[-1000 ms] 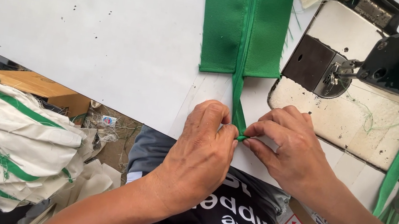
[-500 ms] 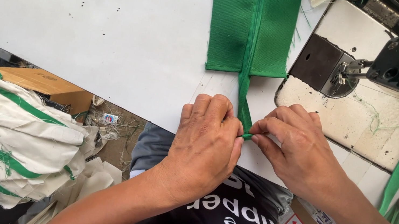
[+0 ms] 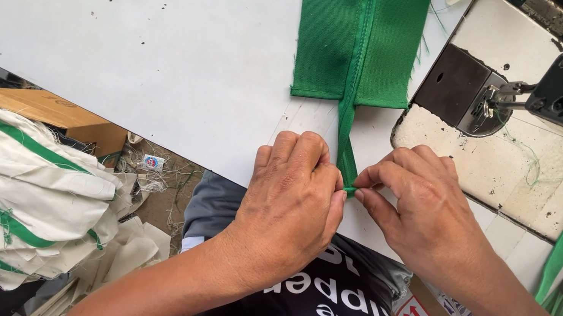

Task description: Sewing zippers onto green fabric panels using an industrial sewing machine to manufacture bags.

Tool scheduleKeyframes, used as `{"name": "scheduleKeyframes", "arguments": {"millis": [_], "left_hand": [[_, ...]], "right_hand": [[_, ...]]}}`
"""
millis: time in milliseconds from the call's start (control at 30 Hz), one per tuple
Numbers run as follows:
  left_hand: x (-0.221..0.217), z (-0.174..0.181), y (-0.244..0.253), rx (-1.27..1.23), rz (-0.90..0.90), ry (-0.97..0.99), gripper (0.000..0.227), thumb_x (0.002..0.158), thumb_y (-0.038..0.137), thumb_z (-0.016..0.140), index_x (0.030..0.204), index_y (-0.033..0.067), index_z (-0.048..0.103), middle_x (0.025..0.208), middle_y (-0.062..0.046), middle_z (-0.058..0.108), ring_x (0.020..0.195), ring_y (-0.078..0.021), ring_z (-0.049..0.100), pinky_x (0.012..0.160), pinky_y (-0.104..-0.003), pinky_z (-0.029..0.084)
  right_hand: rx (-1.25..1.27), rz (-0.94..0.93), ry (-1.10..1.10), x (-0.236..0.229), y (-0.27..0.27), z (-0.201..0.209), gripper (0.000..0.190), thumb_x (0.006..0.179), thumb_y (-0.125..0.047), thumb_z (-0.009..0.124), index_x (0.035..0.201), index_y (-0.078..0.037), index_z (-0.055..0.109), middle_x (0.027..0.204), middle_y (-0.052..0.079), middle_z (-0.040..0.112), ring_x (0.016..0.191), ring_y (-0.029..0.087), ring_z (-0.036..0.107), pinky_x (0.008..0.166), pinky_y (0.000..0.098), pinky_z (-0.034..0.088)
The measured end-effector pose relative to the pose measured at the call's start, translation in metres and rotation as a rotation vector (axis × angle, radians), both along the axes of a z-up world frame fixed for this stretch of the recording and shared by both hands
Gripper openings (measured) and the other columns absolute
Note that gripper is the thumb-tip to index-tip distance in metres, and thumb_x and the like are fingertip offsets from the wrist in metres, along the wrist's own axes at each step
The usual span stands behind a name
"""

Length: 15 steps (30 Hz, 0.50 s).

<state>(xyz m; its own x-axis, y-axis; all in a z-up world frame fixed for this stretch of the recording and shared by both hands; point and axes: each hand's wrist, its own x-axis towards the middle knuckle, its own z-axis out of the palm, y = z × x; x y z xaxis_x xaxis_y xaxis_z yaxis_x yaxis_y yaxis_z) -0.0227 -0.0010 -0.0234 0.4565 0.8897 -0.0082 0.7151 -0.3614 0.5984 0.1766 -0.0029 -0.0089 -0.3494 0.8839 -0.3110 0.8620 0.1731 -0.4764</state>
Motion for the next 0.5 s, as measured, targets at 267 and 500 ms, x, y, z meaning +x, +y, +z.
{"name": "scheduleKeyframes", "arguments": {"millis": [267,500], "left_hand": [[-0.0044,0.0065,0.0007,-0.049,0.014,-0.142,0.019,0.091,0.012,0.067,0.075,0.0048,0.062,0.098,-0.008,0.047,0.095,-0.0306,0.044,0.072,-0.044,0.039],[-0.0014,0.0010,-0.0013,-0.015,0.056,-0.170,0.018,0.084,0.010,0.069,0.069,0.0041,0.060,0.095,-0.009,0.048,0.092,-0.0327,0.045,0.067,-0.045,0.036]], "right_hand": [[0.004,-0.029,0.017,-0.0004,0.0037,-0.0014,0.011,0.094,-0.030,0.071,0.091,-0.020,0.075,0.081,-0.006,0.065,0.086,0.020,0.058,0.080,0.0408,0.041],[0.006,-0.057,0.056,-0.0013,0.0060,-0.0002,0.009,0.086,-0.022,0.077,0.079,-0.017,0.074,0.077,-0.004,0.066,0.079,0.020,0.058,0.080,0.0405,0.043]]}}
